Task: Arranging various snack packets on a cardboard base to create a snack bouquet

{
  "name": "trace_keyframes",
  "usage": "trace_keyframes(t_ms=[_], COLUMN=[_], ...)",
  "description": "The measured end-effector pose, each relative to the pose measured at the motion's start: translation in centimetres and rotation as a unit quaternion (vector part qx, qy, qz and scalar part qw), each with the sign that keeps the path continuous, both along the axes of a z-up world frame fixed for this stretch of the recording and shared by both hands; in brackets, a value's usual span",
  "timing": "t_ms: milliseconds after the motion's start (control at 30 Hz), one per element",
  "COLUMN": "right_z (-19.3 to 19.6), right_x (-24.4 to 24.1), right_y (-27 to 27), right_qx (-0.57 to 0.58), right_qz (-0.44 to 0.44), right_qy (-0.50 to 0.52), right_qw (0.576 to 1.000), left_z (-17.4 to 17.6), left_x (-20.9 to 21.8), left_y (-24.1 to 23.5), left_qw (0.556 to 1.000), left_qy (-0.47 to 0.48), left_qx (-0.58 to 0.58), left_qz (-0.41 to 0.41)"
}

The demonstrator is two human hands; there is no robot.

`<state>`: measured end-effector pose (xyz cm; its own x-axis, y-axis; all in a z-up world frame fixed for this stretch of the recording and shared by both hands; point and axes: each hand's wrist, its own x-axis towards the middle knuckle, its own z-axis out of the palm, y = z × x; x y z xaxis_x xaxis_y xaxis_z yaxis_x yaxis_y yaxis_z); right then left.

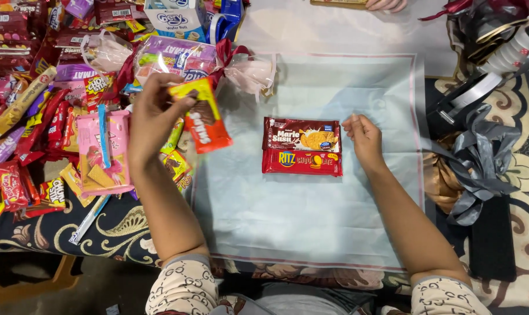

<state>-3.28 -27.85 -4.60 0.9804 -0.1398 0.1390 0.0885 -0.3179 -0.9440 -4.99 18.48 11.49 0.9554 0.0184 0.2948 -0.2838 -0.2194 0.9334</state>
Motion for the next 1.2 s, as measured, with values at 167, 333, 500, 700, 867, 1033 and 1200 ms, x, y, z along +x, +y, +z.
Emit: trace_keyframes(t_ms=[167,333,500,700,867,1033,1200], right_z=[0.0,0.3,0.3,0.3,0.9,0.5,-0.6], right_x=[-0.1,-0.3,-0.2,-0.1,-0.3,-0.2,0.1], right_y=[0.0,0.2,0.2,0.2,0.5,0.4,-0.1], right_qx=[-0.003,-0.003,-0.003,-0.013,-0.026,-0.043,-0.056], right_qz=[0.004,0.003,0.002,0.002,0.006,0.009,0.024], right_qy=[0.0,-0.002,0.005,0.003,-0.007,-0.031,-0.089], right_qw=[1.0,1.0,1.0,1.0,1.0,0.999,0.994], left_z=[-3.1,-4.5,-6.6,-6.4,-6.4,-8.7,-9.2], left_x=[2.6,2.6,3.3,3.0,2.9,4.5,4.6], left_y=[-7.2,-11.2,-12.7,-13.2,-13.5,-13.2,-12.9], left_qw=[0.997,0.987,0.973,0.962,0.963,0.97,0.956], left_qy=[0.04,0.096,0.157,0.208,0.198,0.137,0.078], left_qx=[-0.014,0.02,0.059,0.08,0.097,0.165,0.248], left_qz=[-0.071,-0.125,-0.159,-0.158,-0.156,-0.119,-0.135])
